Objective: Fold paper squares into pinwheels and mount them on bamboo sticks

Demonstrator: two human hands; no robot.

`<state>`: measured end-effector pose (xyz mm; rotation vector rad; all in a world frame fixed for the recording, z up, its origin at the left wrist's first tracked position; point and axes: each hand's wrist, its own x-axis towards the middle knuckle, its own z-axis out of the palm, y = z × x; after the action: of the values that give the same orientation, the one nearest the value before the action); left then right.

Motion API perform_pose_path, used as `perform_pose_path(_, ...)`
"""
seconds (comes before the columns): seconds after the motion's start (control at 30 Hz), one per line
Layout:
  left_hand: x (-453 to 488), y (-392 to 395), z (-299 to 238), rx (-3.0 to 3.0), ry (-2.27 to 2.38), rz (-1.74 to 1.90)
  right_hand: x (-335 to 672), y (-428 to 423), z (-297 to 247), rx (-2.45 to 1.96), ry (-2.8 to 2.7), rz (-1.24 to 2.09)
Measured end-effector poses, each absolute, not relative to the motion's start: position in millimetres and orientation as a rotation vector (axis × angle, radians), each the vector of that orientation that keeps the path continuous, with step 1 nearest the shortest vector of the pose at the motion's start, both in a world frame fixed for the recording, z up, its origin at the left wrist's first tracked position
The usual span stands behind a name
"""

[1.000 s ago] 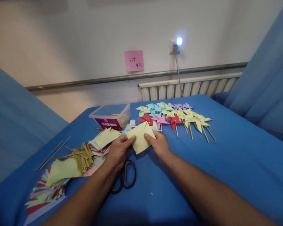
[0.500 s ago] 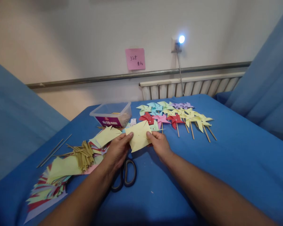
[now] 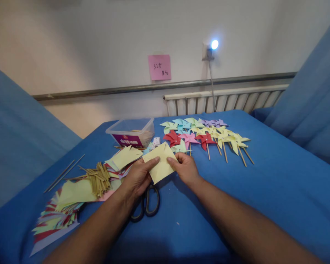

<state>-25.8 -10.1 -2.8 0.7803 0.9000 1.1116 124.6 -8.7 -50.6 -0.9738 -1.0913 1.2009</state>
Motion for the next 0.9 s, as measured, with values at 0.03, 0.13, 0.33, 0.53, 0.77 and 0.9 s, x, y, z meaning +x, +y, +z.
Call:
perform_pose_path(0.03,-26.1,-9.5,-3.0,0.769,0.900,1.120,124.7,-9.5,-49.4,-0.984,-1.093,1.160)
perform_pose_path(0.13,-26.8,-7.7,-1.5,0.722,0.899,1.156,126.3,-14.2,-43.3,-0.983,-1.110,1.000)
perform_pose_path(0.33,-28.0,-6.6,1.9,0.632,0.871,1.209,128.4,-31.0,-29.6,-0.895,-1.682,0.362)
perform_pose_path(0.53,-29.0,-7.3,1.8,0.634,0.845,1.196,123.6,-32.2,-32.7,-0.919,-1.928,0.108)
perform_pose_path(0.77,-26.2,-8.7,3.1,0.654,0.868,1.214,125.9,-30.5,-30.5,-0.911,-1.845,0.165)
perform_pose_path(0.9,-26.4,-8.2,1.6,0.674,0.860,1.204,127.8,-33.0,-27.2,-0.898,-1.837,0.207)
